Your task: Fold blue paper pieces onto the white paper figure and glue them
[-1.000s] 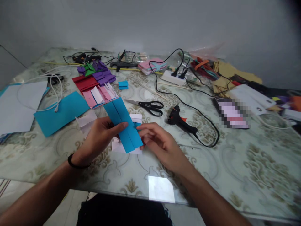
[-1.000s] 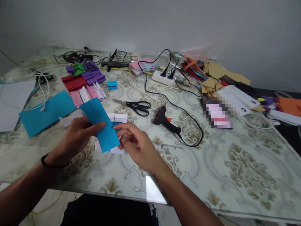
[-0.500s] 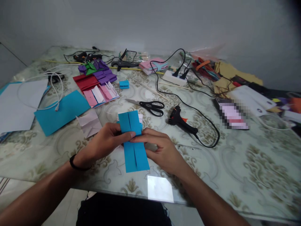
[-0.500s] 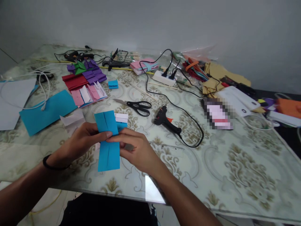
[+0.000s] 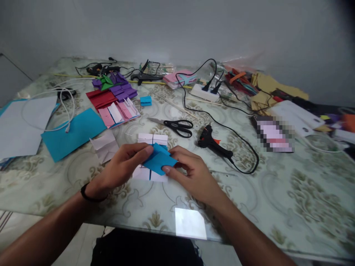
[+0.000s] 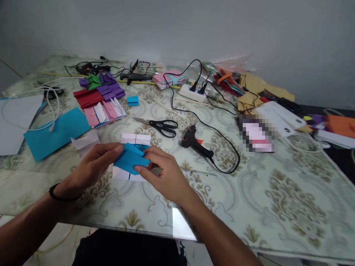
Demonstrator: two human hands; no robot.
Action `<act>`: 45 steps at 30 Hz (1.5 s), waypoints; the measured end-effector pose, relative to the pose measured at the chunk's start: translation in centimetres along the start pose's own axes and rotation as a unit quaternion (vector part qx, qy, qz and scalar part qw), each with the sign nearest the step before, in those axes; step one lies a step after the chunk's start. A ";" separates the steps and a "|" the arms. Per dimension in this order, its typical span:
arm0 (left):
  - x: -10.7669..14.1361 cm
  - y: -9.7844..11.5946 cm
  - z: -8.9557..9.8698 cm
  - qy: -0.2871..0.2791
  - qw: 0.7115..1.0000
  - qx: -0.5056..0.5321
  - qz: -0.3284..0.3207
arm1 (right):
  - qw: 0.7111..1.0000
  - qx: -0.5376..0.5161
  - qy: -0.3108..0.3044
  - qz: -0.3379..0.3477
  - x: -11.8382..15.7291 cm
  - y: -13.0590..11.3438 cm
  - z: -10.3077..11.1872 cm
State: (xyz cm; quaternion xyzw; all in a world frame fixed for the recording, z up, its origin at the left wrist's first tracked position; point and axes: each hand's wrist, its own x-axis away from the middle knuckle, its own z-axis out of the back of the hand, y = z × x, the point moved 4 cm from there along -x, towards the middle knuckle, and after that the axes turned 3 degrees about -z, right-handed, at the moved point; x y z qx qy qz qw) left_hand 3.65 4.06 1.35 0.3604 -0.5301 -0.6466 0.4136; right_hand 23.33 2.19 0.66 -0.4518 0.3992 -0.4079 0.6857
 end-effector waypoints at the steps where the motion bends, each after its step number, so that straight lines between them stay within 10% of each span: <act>1: 0.0 0.0 0.0 -0.002 1.000 0.011 0.000 | 1.000 0.004 -0.001 -0.005 0.0 0.0 0.0; 18: 0.2 0.4 -0.3 0.093 0.995 -0.029 -0.015 | 0.972 -0.110 0.059 -0.201 0.3 1.6 0.1; 45: 0.2 0.1 -0.5 0.041 0.997 -0.061 0.032 | 0.987 -0.035 0.070 -0.141 0.3 0.8 0.2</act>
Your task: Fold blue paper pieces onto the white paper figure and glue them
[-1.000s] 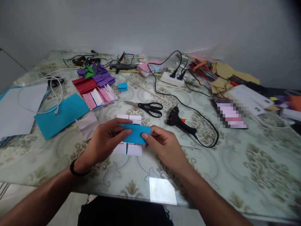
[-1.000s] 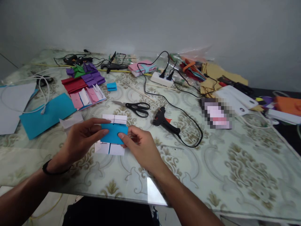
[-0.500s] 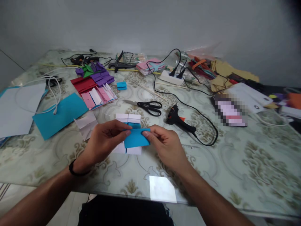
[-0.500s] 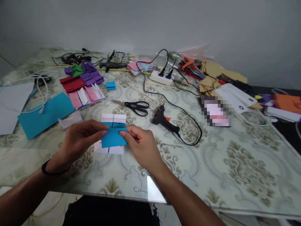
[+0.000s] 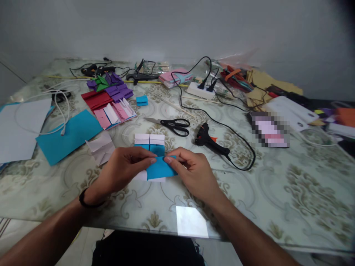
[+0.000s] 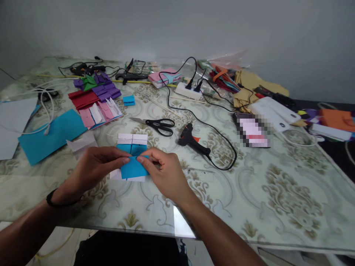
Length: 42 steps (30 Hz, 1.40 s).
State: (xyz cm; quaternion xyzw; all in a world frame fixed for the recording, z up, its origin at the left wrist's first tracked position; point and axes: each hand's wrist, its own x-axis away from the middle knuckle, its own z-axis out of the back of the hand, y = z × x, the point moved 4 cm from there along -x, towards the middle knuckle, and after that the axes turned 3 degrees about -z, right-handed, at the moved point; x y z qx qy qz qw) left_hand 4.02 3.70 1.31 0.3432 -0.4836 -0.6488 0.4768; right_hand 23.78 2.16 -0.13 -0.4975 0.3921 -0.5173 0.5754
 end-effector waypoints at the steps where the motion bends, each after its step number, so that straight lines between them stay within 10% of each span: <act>1: 0.0 0.0 0.1 0.006 1.000 0.000 -0.002 | 1.000 -0.007 -0.003 -0.003 0.0 0.0 0.0; 6: 0.0 0.1 0.3 0.040 0.998 0.041 0.004 | 0.997 -0.057 -0.036 -0.037 -0.1 0.2 -0.2; 18: 0.3 0.3 -0.9 -0.116 0.993 0.032 -0.018 | 0.996 -0.068 -0.050 -0.039 -0.6 0.7 0.3; 27: -0.2 0.2 -0.4 -0.016 0.992 0.123 0.012 | 0.986 -0.156 -0.050 -0.014 -1.0 0.8 0.3; 36: -0.3 -0.8 -0.1 -0.009 0.987 0.155 0.053 | 0.948 0.141 0.068 0.278 0.4 -1.7 0.6; 42: 0.2 0.2 -0.1 -0.086 0.977 0.186 0.057 | 0.955 0.090 0.091 0.269 0.6 -1.7 1.2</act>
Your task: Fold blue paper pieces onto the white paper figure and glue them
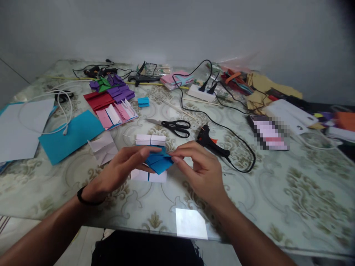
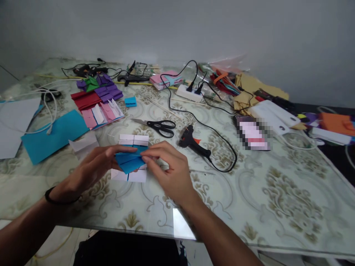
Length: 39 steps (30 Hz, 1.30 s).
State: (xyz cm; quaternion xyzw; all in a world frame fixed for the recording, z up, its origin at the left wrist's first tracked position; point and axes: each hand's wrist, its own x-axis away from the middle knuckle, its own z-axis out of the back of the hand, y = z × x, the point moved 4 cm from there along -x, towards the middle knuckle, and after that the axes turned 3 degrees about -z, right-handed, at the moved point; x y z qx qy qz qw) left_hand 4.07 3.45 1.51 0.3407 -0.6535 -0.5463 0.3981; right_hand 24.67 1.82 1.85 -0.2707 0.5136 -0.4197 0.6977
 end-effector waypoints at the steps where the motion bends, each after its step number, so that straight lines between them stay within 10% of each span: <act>1: 0.1 0.3 -0.1 -0.006 1.000 -0.028 0.004 | 1.000 -0.009 0.001 -0.008 0.0 0.1 0.1; 8: 0.3 0.5 -1.0 -0.093 0.995 0.029 -0.004 | 0.999 -0.019 -0.037 0.028 -0.1 -0.4 0.5; 12: 0.1 0.5 -0.5 -0.034 0.992 -0.091 -0.078 | 0.995 0.009 -0.066 0.077 -0.2 -0.9 0.2; 18: 0.4 1.3 -1.0 0.035 0.889 -0.385 -0.245 | 0.997 -0.045 -0.050 0.040 0.0 -0.6 -0.3; 25: 1.1 2.4 -1.3 0.040 0.862 -0.353 -0.361 | 0.991 -0.109 -0.078 -0.021 0.2 0.0 -0.4; 39: 1.6 1.8 -1.9 0.016 0.856 -0.402 -0.325 | 0.980 -0.176 -0.078 -0.059 0.4 0.1 -0.9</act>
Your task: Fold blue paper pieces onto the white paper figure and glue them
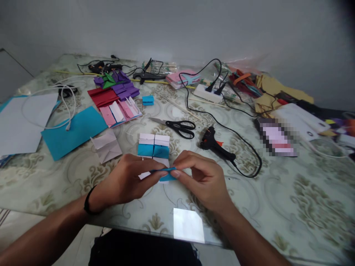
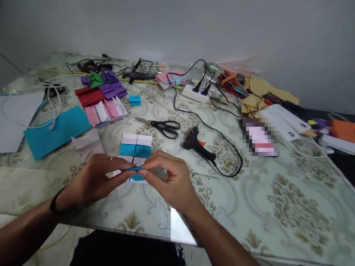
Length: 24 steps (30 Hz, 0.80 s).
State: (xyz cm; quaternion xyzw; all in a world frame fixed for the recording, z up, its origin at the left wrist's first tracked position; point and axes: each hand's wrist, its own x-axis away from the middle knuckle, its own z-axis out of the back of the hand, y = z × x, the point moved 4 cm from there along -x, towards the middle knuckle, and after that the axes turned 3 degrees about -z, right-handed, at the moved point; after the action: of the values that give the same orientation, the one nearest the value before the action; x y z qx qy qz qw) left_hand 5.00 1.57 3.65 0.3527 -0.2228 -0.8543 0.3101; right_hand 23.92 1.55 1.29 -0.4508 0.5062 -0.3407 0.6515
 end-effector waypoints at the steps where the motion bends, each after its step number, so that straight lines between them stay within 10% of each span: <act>1: 0.0 0.0 0.0 -0.005 1.000 0.006 0.007 | 1.000 0.000 0.000 -0.005 0.0 0.0 -0.1; 17: 0.1 -0.7 -1.0 -0.119 0.987 0.048 0.101 | 0.999 0.004 -0.006 -0.052 -0.2 0.3 -0.6; 24: -0.4 -0.8 -0.1 -0.061 0.989 0.044 0.131 | 0.995 0.022 0.024 -0.092 -0.4 0.7 -0.3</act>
State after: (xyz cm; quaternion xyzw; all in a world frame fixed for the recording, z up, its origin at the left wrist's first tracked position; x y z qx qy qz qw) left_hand 4.98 2.40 3.23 0.2810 -0.3230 -0.8158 0.3888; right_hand 23.56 2.11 0.77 -0.4725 0.4705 -0.4209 0.6150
